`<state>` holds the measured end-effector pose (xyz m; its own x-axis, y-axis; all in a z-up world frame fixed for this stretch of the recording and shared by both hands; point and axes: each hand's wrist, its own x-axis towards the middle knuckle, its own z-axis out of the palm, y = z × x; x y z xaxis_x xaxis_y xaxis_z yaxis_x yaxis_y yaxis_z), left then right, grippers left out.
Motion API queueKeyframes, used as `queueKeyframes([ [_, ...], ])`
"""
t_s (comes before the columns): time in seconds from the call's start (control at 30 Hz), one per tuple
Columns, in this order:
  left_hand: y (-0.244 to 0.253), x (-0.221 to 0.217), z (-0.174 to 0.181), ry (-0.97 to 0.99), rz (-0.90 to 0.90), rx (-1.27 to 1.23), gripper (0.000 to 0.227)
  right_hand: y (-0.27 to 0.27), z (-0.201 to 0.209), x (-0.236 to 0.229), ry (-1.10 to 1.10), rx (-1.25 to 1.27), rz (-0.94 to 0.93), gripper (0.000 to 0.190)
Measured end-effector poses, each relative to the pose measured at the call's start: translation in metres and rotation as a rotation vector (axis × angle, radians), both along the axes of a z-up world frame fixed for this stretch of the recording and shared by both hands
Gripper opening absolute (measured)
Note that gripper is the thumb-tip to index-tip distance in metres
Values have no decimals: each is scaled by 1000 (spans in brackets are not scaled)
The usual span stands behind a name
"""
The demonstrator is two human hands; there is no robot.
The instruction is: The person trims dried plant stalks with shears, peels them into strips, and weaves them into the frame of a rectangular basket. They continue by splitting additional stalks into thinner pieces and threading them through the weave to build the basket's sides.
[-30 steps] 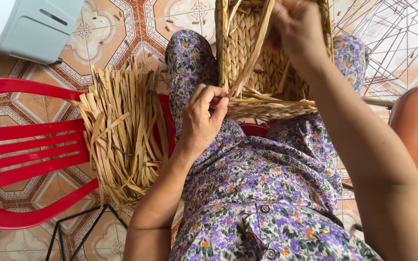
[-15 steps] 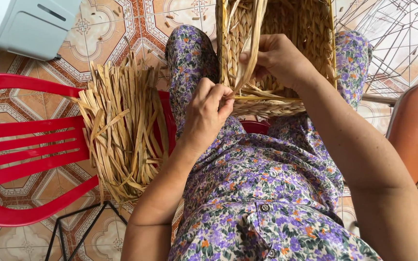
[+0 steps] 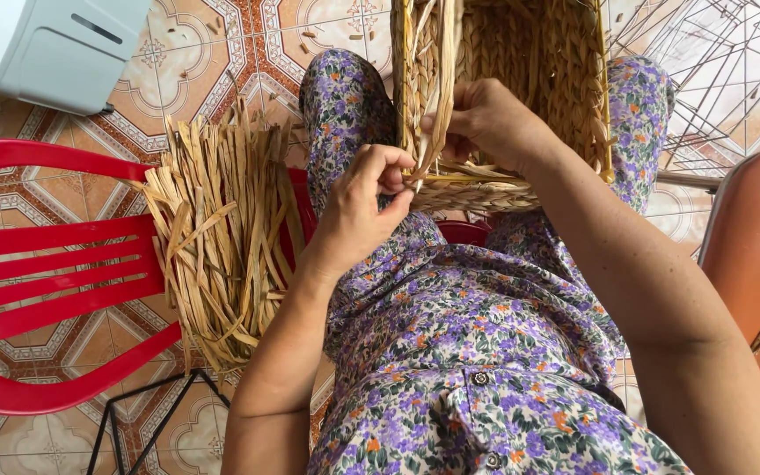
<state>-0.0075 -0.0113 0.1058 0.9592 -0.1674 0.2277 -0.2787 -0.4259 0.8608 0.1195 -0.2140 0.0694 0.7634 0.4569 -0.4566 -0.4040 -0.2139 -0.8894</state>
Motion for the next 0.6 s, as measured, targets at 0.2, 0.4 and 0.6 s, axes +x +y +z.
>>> queueKeyframes([
  [0.2, 1, 7, -9, -3, 23, 118, 9, -11, 10, -14, -189, -201, 217, 20],
  [0.4, -4, 19, -7, 28, 6, 251, 11, -18, 51, -77, -1095, -576, 133, 22],
  [0.6, -3, 18, -14, 62, -11, 258, 12, 0, 35, -107, -1415, -533, 148, 26],
])
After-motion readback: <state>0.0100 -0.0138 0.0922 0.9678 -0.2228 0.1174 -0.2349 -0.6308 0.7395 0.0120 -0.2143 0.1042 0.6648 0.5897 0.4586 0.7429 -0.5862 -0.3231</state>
